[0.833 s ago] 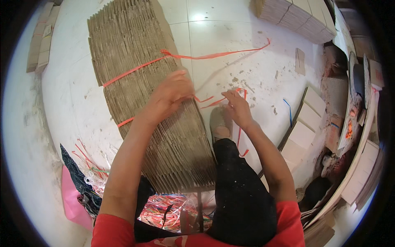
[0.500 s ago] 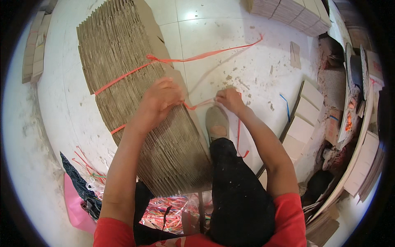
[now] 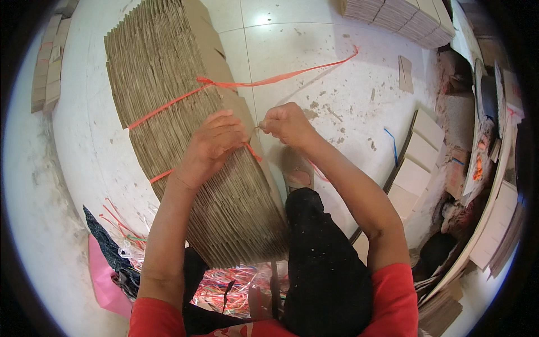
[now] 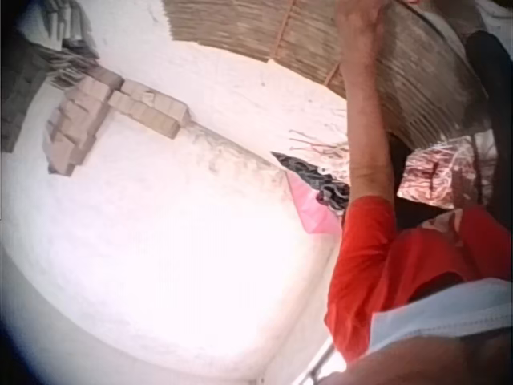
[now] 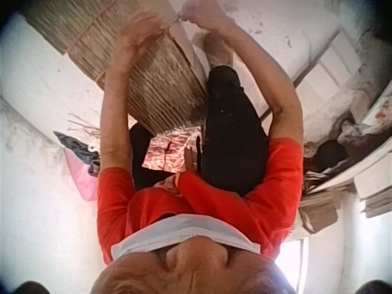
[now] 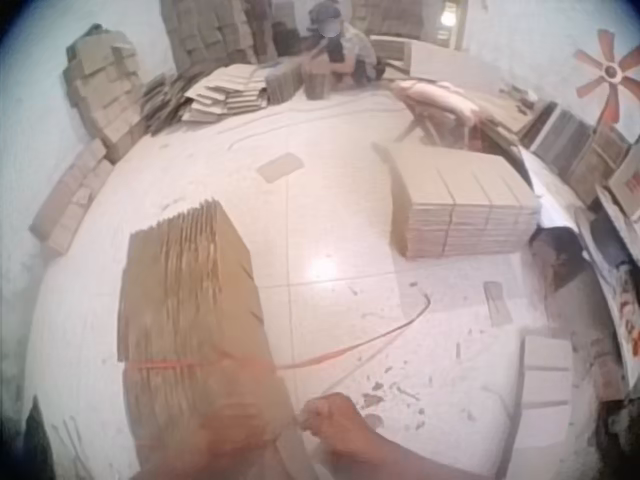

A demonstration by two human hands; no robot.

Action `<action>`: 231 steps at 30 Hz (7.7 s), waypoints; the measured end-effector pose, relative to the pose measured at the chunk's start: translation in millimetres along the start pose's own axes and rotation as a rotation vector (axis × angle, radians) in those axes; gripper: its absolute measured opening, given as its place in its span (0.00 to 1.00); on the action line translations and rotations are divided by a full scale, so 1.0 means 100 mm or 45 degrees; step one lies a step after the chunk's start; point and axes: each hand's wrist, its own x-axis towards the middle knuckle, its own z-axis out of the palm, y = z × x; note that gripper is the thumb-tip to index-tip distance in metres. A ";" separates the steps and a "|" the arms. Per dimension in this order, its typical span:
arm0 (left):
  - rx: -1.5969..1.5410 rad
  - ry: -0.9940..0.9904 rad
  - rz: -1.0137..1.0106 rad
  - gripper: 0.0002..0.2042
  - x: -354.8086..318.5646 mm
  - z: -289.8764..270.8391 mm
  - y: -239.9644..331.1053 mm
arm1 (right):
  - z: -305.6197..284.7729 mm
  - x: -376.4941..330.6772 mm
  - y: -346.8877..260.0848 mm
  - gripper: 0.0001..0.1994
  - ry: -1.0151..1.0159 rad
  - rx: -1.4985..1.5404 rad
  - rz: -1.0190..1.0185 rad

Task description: The person sits on the floor and ties a stack of flat cardboard pieces with a red plastic strap. They then retrieve scissors, cut the strap, and move the bundle aside. The person repeats the process with another stack of cardboard.

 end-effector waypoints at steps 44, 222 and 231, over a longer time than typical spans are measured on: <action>-1.044 0.295 -1.292 0.06 0.04 -0.25 0.30 | 0.55 -0.66 -0.45 0.22 -0.153 1.015 0.124; -0.231 -0.270 -0.639 0.07 0.08 -0.23 -0.01 | 0.64 -0.23 -0.07 0.05 0.313 0.083 -0.484; -0.115 -0.243 -0.558 0.06 0.06 -0.15 -0.03 | 0.64 -0.22 -0.05 0.04 0.276 0.316 -0.398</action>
